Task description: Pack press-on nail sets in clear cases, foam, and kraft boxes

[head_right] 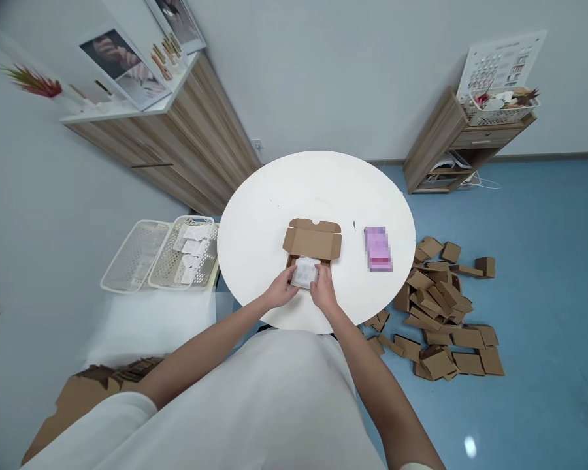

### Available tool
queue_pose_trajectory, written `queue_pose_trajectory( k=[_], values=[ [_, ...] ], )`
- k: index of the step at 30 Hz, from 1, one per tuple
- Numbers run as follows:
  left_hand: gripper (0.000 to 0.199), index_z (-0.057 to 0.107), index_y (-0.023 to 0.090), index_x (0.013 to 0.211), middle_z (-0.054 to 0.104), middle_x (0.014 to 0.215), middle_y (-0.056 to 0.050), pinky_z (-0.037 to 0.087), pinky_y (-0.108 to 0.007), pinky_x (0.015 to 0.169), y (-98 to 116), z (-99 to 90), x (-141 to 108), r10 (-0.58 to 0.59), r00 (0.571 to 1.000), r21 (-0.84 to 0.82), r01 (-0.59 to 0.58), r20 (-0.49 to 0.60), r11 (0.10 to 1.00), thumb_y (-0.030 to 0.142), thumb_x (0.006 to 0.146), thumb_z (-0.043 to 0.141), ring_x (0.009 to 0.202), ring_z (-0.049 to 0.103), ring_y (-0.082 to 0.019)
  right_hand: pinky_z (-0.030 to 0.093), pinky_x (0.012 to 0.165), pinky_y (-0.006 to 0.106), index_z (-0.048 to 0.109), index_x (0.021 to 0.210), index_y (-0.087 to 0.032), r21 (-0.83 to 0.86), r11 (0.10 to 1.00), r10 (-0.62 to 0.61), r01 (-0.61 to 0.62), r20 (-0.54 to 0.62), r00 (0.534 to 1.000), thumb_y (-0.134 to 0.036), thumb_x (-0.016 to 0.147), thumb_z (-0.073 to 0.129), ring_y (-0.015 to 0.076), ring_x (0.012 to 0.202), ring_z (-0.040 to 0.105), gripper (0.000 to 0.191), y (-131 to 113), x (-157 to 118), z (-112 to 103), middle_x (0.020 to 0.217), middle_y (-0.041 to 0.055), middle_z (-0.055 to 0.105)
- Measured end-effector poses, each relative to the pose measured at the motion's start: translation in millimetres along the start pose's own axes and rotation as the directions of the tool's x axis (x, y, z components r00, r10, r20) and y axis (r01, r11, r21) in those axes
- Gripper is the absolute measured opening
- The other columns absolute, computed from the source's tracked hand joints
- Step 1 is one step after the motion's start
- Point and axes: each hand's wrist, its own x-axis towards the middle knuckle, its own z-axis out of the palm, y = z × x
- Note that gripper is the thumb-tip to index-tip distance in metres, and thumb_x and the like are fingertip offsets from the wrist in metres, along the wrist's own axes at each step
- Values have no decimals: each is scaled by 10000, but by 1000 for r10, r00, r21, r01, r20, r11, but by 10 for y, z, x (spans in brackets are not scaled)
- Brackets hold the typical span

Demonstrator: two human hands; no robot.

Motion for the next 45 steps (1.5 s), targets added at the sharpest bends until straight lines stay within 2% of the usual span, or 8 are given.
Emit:
queue_pose_trajectory(
  k=[5, 9, 12, 19, 25, 34, 43, 45],
  values=[
    [588, 311, 159, 1287, 367, 1335, -141, 351, -418, 954, 56, 17, 22, -9, 997, 282, -13, 79, 959, 170, 724, 480, 1228, 352, -246, 388, 928, 374, 353, 1212, -214, -192, 981, -25, 40, 78, 997, -61, 655, 423, 210, 1169, 383, 582, 7, 19, -37, 1276, 83, 341],
    [523, 337, 231, 1256, 364, 1354, -95, 287, -504, 956, 107, 12, 22, -61, 991, 503, -5, 116, 864, 177, 746, 435, 1241, 337, -251, 418, 854, 350, 404, 1158, -198, -326, 945, 7, 31, 114, 993, -57, 673, 439, 196, 1066, 465, 506, -11, 59, -100, 1231, 84, 407],
    [514, 351, 263, 1239, 398, 1334, -74, 183, -547, 989, 82, -28, 25, -25, 991, 620, -63, 132, 782, 160, 743, 436, 1216, 369, -255, 429, 784, 323, 435, 1109, -194, -429, 903, 34, 31, 141, 989, -70, 693, 463, 190, 984, 505, 435, -38, 85, -128, 1197, 83, 436],
    [496, 296, 236, 1272, 510, 1205, -83, 185, -501, 1002, -13, -33, 50, 14, 989, 659, -107, 146, 744, 179, 793, 410, 1091, 486, -211, 414, 672, 278, 464, 1035, -170, -611, 792, 122, 23, 194, 973, -175, 782, 485, 181, 863, 543, 254, -105, 117, -56, 1089, 94, 472],
    [461, 297, 208, 1268, 493, 1220, -94, 252, -425, 987, 3, 47, -3, -3, 985, 656, -114, 174, 746, 214, 819, 401, 1122, 464, -196, 402, 665, 268, 468, 1026, -150, -704, 710, 194, 21, 223, 955, -176, 821, 444, 179, 853, 546, 208, -130, 148, -24, 1036, 104, 479],
    [396, 373, 218, 1210, 482, 1189, -94, 385, -382, 853, 80, 86, -13, -91, 982, 695, -49, 164, 717, 235, 816, 412, 1021, 521, -207, 410, 795, 280, 484, 1066, -142, -653, 750, 134, 107, 308, 942, -135, 814, 425, 198, 1002, 496, 259, -103, 112, -86, 1131, 130, 468],
    [385, 416, 232, 1190, 471, 1211, -101, 377, -389, 882, 125, 89, -48, -80, 990, 615, -8, 115, 789, 230, 805, 421, 1086, 486, -220, 363, 953, 367, 428, 1235, -219, -414, 882, -99, 225, 304, 947, -63, 783, 373, 205, 1235, 338, 481, 7, -1, -145, 1344, 99, 365],
    [393, 421, 247, 1192, 452, 1244, -87, 366, -393, 902, 172, 79, -93, -71, 993, 573, 3, 98, 819, 244, 799, 439, 1115, 467, -223, 344, 979, 387, 422, 1242, -247, -293, 922, -188, 252, 230, 955, -107, 809, 345, 188, 1266, 299, 462, 5, 13, -259, 1387, 74, 302]
  ],
)
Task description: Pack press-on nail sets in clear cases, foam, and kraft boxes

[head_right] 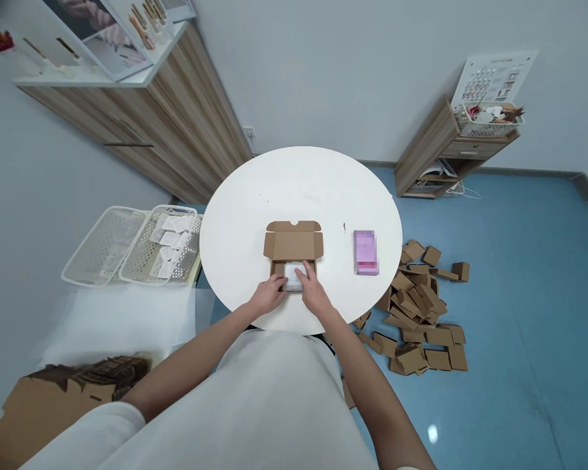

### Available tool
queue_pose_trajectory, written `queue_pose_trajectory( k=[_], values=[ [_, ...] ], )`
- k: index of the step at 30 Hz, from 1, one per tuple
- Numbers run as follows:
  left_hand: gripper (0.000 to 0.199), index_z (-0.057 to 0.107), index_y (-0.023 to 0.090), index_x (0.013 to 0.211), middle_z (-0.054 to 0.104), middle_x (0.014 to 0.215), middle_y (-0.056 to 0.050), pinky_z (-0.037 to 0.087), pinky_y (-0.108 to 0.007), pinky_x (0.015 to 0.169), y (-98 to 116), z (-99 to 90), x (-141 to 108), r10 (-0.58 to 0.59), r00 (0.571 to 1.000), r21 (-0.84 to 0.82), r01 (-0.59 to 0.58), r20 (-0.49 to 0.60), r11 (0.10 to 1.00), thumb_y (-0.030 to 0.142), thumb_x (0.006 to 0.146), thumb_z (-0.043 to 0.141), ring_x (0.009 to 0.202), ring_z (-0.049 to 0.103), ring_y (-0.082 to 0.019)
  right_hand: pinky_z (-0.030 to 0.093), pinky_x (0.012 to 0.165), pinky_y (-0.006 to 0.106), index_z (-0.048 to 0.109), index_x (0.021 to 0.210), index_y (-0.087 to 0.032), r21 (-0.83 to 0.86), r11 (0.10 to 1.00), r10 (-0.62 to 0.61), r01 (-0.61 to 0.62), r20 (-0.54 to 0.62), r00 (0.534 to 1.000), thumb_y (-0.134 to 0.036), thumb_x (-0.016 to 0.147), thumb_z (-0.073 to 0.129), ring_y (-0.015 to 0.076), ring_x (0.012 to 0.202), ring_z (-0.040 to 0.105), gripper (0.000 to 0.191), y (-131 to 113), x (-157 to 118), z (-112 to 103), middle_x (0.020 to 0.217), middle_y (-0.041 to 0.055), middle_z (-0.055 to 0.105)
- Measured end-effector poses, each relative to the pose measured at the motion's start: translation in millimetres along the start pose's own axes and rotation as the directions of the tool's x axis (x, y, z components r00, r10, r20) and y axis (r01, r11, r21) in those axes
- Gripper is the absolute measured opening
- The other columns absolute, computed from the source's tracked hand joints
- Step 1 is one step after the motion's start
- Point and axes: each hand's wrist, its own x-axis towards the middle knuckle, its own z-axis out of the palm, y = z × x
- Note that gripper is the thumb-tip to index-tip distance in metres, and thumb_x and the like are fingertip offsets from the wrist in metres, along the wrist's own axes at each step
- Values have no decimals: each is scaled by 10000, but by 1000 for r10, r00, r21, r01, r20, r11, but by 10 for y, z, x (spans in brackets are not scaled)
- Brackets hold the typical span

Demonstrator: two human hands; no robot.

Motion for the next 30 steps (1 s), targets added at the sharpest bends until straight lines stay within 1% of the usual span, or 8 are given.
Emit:
queue_pose_trajectory(
  k=[2, 4, 8, 11, 15, 20, 25, 30],
  values=[
    [413, 421, 253, 1201, 418, 1288, -79, 329, -413, 945, 14, -42, -42, 13, 997, -43, -16, -72, 999, 281, 791, 465, 1164, 423, -236, 325, 995, 407, 439, 1227, -223, 103, 993, 75, -55, -199, 977, -174, 825, 354, 195, 1265, 297, 414, 71, 32, -161, 1364, 94, 317],
    [434, 415, 245, 1215, 386, 1318, -85, 288, -434, 982, -14, -95, -48, -14, 981, -105, -6, -192, 994, 325, 792, 472, 1213, 366, -250, 370, 955, 395, 424, 1230, -210, 258, 950, 265, -178, -360, 894, -260, 824, 382, 198, 1205, 372, 412, 172, 117, -345, 1318, 113, 362],
    [560, 326, 176, 1287, 367, 1326, -134, 336, -405, 960, -202, -232, 108, -274, 913, -464, 110, -302, 879, 392, 792, 474, 1213, 365, -257, 461, 815, 348, 493, 1144, -245, 580, 717, 533, -387, -100, 840, -437, 766, 475, 170, 959, 528, 425, 366, 362, -660, 1190, 63, 500],
    [598, 296, 164, 1308, 404, 1307, -142, 386, -374, 913, -349, -336, 299, -421, 891, -777, 142, -170, 614, 461, 809, 440, 1122, 470, -237, 482, 718, 293, 547, 1074, -262, 692, 573, 525, -439, 101, 845, -493, 768, 465, 128, 810, 544, 392, 425, 517, -800, 1203, 34, 514],
    [509, 443, 209, 1206, 446, 1295, -90, 367, -396, 930, -393, -410, 439, -444, 892, -912, 106, -89, 396, 536, 826, 357, 1142, 455, -244, 486, 673, 271, 584, 1026, -270, 728, 489, 470, -480, 244, 848, -537, 797, 399, 124, 783, 531, 397, 402, 646, -832, 1224, 12, 517],
    [513, 506, 198, 1112, 501, 1245, -77, 391, -373, 919, -298, -384, 417, -425, 905, -967, 99, -11, 236, 581, 818, 333, 1118, 479, -231, 487, 689, 262, 552, 1067, -282, 757, 440, 453, -483, 277, 848, -534, 798, 400, 121, 781, 542, 399, 309, 715, -678, 1123, 9, 564],
    [603, 441, 169, 1190, 421, 1321, -99, 378, -330, 949, -274, -344, 379, -412, 911, -989, 65, 5, 131, 616, 821, 279, 1216, 394, -227, 478, 728, 276, 537, 1090, -299, 762, 505, 428, -404, 185, 885, -464, 781, 439, 115, 827, 539, 364, 169, 653, -545, 1240, -11, 492],
    [671, 428, 139, 1234, 373, 1362, -108, 356, -330, 983, -293, -306, 324, -343, 939, -996, -3, -33, 87, 628, 823, 223, 1247, 353, -217, 462, 689, 247, 498, 1166, -334, 726, 573, 367, -380, 186, 911, -220, 681, 458, 122, 911, 519, 500, 94, 485, -543, 1269, -51, 467]
  ],
)
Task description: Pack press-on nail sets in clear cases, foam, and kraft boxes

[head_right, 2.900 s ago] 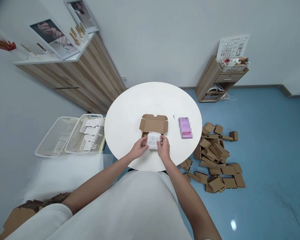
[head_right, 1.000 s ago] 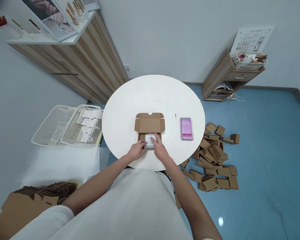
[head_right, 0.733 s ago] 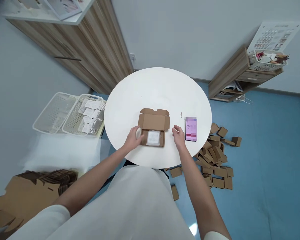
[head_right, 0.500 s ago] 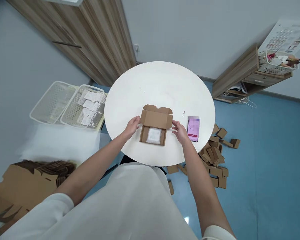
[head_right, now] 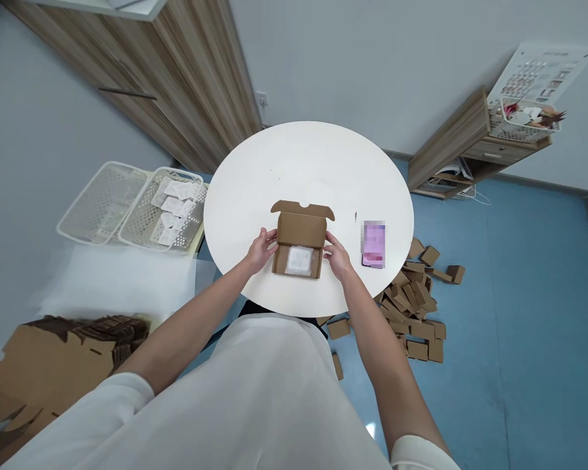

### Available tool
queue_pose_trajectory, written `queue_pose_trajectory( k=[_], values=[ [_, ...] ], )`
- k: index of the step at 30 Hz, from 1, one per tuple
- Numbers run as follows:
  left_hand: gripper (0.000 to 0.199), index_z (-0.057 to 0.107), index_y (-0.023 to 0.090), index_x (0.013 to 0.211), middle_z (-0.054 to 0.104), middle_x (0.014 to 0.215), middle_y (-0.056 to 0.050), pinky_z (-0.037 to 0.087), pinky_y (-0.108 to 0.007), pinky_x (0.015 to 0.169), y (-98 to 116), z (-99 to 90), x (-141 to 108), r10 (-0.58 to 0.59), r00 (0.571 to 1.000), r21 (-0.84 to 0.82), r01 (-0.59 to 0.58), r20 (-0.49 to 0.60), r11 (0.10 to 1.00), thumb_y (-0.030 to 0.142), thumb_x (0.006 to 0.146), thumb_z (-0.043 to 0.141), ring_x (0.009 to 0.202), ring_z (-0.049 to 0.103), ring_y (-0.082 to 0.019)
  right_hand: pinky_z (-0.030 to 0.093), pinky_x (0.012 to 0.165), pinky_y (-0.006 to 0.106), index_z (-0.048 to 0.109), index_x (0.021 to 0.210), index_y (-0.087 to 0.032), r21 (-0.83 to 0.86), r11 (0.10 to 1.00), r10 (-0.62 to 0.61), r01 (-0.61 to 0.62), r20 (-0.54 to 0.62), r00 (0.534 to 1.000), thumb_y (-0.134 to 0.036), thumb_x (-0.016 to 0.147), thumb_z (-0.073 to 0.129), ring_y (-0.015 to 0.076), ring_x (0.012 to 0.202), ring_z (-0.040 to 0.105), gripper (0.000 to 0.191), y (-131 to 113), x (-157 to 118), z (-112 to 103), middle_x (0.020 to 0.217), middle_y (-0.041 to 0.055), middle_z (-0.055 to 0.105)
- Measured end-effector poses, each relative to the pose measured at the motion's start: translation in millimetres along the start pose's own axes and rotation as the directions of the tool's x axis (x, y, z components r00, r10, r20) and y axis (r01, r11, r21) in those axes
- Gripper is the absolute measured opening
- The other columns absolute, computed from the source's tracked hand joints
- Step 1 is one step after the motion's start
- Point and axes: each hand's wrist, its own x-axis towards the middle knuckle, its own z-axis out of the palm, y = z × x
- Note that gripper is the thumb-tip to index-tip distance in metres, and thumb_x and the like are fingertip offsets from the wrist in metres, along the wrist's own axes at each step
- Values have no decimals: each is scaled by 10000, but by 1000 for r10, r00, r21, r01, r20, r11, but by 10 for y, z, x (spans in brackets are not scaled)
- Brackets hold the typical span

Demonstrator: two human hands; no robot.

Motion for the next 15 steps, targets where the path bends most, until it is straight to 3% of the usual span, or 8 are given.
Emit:
queue_pose_trajectory(
  k=[5, 11, 15],
  values=[
    [701, 491, 156, 1208, 414, 1341, -95, 344, -358, 995, -44, -68, -97, -1, 996, 29, -2, 88, 1000, 642, 815, 173, 1246, 358, -227, 454, 762, 275, 514, 1171, -313, 61, 998, -20, 15, 72, 997, -120, 589, 448, 105, 820, 536, 616, 68, -120, -68, 1188, -25, 508],
    [773, 482, 182, 1227, 456, 1309, -100, 325, -436, 958, 45, -192, -148, -52, 990, 183, 27, 133, 983, 666, 794, 63, 1236, 367, -268, 418, 845, 291, 515, 1186, -278, -1, 1000, 6, -6, 71, 997, -135, 604, 464, 103, 824, 528, 601, 71, -177, -114, 903, -20, 542],
    [759, 412, 256, 1280, 435, 1332, -62, 309, -447, 935, 145, -214, -95, -47, 984, 253, 2, 169, 967, 661, 787, 1, 1234, 366, -267, 411, 838, 292, 503, 1193, -269, -65, 998, -21, 25, 68, 997, -119, 603, 430, 122, 932, 517, 613, 39, -140, -119, 957, -5, 552]
  ],
)
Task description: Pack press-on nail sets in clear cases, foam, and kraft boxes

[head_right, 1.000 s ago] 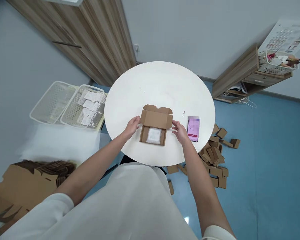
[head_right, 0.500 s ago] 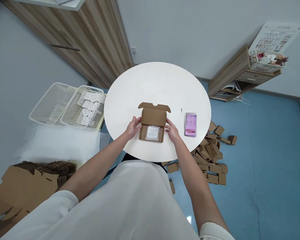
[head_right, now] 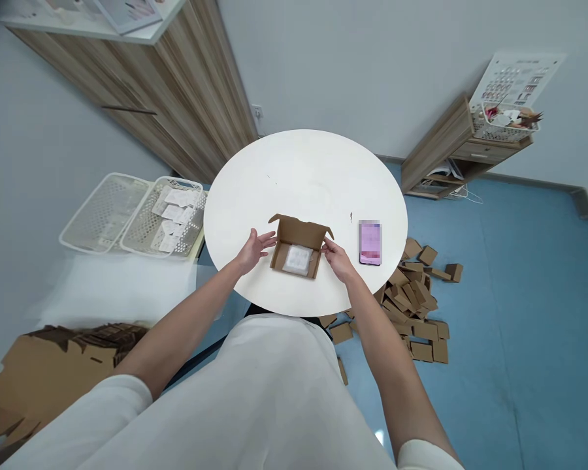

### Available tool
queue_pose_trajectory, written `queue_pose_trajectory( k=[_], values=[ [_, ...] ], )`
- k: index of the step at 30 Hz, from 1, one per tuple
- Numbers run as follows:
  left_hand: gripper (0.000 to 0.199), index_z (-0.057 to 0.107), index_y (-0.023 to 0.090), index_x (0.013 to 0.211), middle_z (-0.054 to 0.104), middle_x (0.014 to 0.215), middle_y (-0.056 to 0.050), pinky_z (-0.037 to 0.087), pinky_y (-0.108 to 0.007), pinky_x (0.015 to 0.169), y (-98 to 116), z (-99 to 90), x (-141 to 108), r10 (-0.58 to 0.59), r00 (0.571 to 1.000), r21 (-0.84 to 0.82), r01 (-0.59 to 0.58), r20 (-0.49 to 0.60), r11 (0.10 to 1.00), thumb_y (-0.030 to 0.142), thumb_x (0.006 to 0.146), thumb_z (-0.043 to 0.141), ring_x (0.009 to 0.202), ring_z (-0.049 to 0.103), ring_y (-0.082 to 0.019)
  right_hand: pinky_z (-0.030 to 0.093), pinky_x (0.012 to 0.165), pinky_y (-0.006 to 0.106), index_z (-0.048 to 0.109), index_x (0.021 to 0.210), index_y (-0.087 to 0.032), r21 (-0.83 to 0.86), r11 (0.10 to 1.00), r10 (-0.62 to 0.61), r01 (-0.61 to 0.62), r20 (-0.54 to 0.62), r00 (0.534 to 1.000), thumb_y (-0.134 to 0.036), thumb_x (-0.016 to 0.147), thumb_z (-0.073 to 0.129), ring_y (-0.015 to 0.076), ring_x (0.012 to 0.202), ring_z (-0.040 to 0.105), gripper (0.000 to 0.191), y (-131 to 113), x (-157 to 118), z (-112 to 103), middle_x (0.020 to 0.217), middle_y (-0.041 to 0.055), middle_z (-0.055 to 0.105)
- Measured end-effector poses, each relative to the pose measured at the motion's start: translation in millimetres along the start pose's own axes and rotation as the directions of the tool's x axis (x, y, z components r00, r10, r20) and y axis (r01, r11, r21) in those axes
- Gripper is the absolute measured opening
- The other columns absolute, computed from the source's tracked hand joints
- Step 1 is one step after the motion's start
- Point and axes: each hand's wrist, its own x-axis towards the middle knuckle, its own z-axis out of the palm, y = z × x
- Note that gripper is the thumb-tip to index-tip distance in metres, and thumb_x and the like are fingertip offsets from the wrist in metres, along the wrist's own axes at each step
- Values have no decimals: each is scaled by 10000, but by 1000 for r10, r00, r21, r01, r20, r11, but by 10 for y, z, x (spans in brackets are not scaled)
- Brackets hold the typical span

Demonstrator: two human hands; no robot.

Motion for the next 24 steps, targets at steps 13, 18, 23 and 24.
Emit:
queue_pose_trajectory(
  k=[13, 18, 23, 24],
  values=[
    [731, 413, 311, 1275, 439, 1317, -25, 397, -375, 849, -37, -10, -101, -125, 992, 112, 123, 14, 986, 670, 782, 9, 1129, 456, -232, 375, 934, 362, 513, 1176, -293, 161, 987, -7, -6, 77, 997, -270, 768, 339, 174, 1184, 427, 445, 103, -55, -3, 1313, -21, 451],
    [668, 467, 271, 1236, 532, 1189, -61, 443, -319, 749, -39, -1, -139, -147, 989, 178, 151, -35, 972, 660, 797, 147, 933, 543, -187, 385, 902, 389, 534, 1150, -295, 225, 973, 36, -54, 82, 996, -548, 833, 243, 211, 1179, 430, 499, 196, -112, 10, 1306, 12, 463],
    [561, 537, 191, 1152, 611, 913, -59, 442, -277, 671, -190, 34, -113, -103, 992, 321, 120, -71, 939, 543, 716, 529, 784, 567, -165, 417, 799, 332, 621, 942, -213, 41, 993, 115, -115, -6, 993, -580, 742, 439, 211, 965, 541, 456, 255, -135, 65, 1065, 75, 607],
    [567, 530, 178, 1152, 607, 858, -48, 442, -270, 654, -244, 52, -106, -88, 989, 371, 127, -121, 920, 501, 689, 583, 755, 571, -162, 422, 764, 318, 614, 886, -198, -21, 992, 126, -127, -57, 990, -533, 706, 514, 197, 886, 557, 394, 285, -128, 95, 971, 70, 626]
  ],
)
